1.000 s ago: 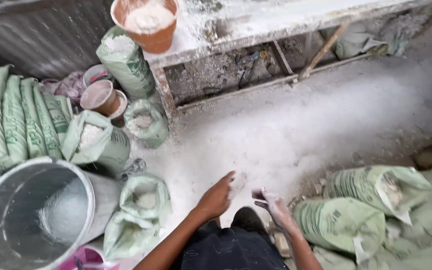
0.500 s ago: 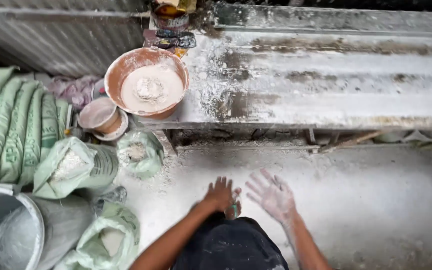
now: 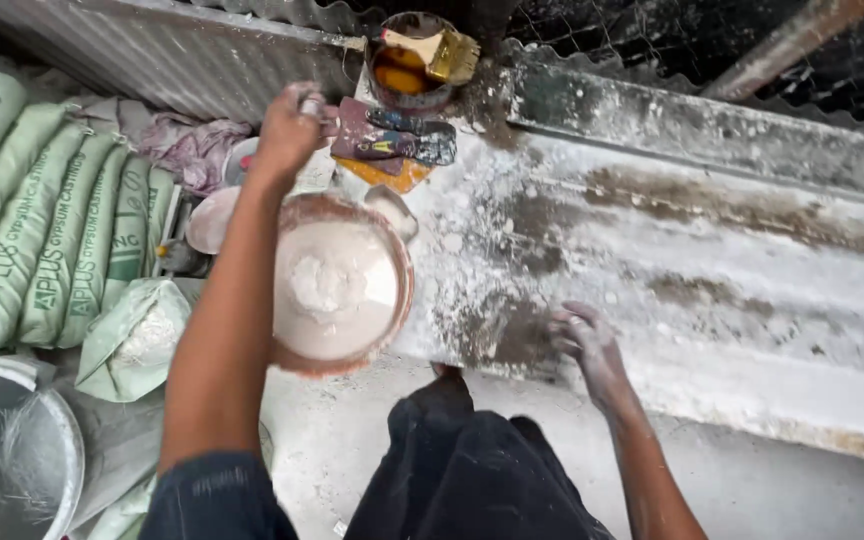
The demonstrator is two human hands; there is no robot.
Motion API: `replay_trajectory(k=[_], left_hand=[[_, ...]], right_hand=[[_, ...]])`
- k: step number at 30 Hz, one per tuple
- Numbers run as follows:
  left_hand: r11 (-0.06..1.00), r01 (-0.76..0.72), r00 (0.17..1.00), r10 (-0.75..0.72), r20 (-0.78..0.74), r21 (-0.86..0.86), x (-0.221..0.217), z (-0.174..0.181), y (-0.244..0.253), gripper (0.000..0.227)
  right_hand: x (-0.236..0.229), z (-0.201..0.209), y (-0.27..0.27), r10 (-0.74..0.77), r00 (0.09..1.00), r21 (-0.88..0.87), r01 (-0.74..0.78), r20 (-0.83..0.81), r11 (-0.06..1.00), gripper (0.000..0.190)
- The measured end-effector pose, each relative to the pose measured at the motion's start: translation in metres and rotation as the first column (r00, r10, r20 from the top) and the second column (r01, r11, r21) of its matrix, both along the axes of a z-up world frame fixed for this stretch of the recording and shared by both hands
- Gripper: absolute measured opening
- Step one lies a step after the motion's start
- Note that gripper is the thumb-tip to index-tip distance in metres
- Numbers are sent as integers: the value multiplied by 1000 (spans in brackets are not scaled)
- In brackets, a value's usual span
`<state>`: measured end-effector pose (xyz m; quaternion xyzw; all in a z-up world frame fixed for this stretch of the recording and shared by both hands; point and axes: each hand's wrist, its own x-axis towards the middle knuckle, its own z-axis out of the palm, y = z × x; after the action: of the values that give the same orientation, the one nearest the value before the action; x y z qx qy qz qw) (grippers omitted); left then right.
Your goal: Cleaning and applying a release agent to a molding cast in a gypsum workshop.
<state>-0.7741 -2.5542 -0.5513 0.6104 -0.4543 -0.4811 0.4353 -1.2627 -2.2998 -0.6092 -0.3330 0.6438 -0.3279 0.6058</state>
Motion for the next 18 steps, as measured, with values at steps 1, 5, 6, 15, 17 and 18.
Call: replay_trajectory(k=[1,5,6,15,17,18], left_hand=[[1000,-8,1000,8,-1,8,32,-58,-18,43],[947,-15,903,-125,411,321,92,-197,-97,35],[912,-24,774,-242,585,410,100,-225,-103,42],[697,116,877,-406,257,707,76,-247,-95,48],[698,122,921,-345,182,706,69,-222,-89,48],[713,134,950,-290,116,688,66,-209,-86,48]], right_hand=[[14,5,-16,8,1000,8,-8,-1,1000,52],[67,0,-68,352,880,-16,-377,-320,926,43],[77,-8,-79,427,804,-5,-471,-415,882,40],[187,-41,-191,603,403,-261,-913,-689,313,59],[203,-43,-210,641,328,-224,-944,-694,241,60],[212,-44,-216,654,264,-196,-965,-709,177,62]])
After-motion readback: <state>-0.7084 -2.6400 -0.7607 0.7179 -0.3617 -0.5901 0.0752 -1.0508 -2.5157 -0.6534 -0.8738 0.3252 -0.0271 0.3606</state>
